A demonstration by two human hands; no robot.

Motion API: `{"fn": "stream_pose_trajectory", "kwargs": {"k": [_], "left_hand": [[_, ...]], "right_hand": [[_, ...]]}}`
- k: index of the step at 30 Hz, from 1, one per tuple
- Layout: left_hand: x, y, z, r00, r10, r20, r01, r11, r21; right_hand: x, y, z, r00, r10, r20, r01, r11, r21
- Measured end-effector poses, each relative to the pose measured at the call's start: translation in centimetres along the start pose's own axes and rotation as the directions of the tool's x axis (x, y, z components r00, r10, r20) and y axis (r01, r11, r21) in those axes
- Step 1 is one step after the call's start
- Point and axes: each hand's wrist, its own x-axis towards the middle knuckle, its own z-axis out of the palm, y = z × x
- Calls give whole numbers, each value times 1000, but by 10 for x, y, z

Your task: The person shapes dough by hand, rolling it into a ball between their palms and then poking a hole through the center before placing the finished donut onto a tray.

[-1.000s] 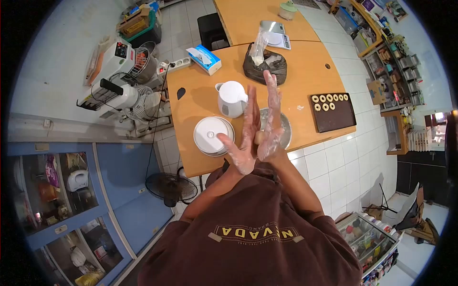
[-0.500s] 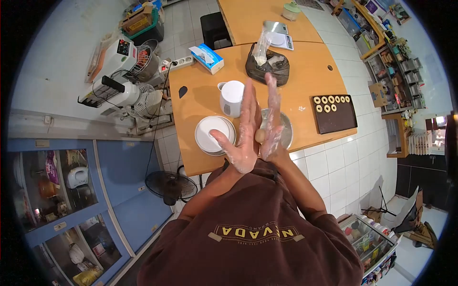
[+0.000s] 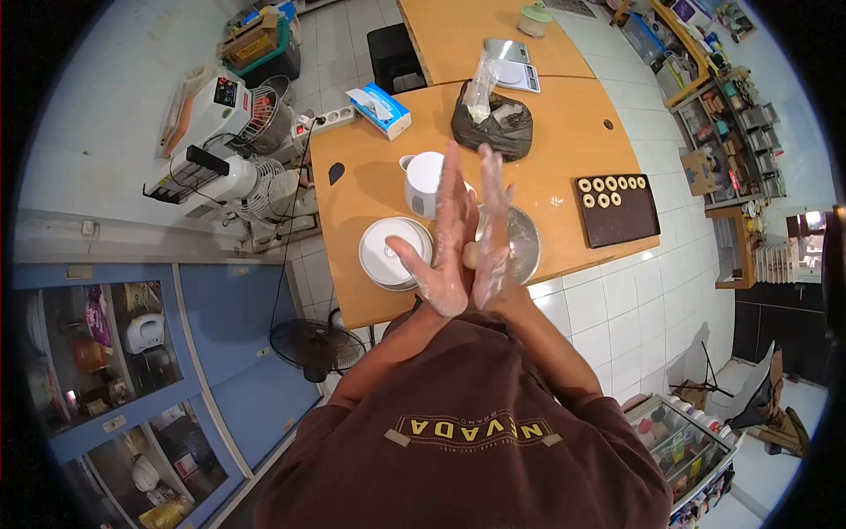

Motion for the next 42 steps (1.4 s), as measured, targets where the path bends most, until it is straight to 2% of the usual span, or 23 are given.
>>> {"fn": "stream_pose_trajectory", "kwargs": {"k": [1,2,5,6,9,10,14,17,20,23,33,39,42], "left_hand": [[4,3,2,999,18,-32,-20,998,-63],[5,7,1,990,-80,-115,66,991,-117],[2,-5,-26,954,-298,-34,253,859,-445],[5,-8,-23,946,-321,-37,252,806,-536],[2,-12,-32,894,-446,41,339,614,-713],[4,-15,-32,907,-419,24,303,613,-729],[11,-4,-31,908,-419,-25,274,637,-720],[13,-3,-35,913,-409,-17,272,638,-721],[12,-5,-39,913,-407,-9,295,677,-674],[9,-5,-35,899,-436,-48,303,697,-650],[1,-4,-31,882,-465,-71,345,742,-576],[-3,-6,-34,878,-476,-45,363,724,-587],[-4,-6,-35,881,-472,-27,365,715,-596]], "right_hand": [[-1,-2,2,998,58,23,-57,998,-25],[-2,-5,4,992,115,47,-112,992,-52],[0,-10,3,997,46,60,-30,971,-236],[6,-15,-1,999,33,12,-30,983,-182],[22,-23,-20,995,-13,-95,-15,958,-287],[23,-20,-28,990,-61,-130,21,956,-291],[13,-12,-48,982,5,-191,-54,967,-251],[-3,-4,-51,995,47,-91,-77,928,-363],[-11,-10,-47,996,21,83,17,901,-434],[-21,-3,-44,990,50,135,16,893,-450],[-19,-1,-40,994,66,92,-16,886,-463],[-23,3,-39,994,80,70,-50,933,-356],[-25,4,-40,982,84,171,-20,938,-345]]}}
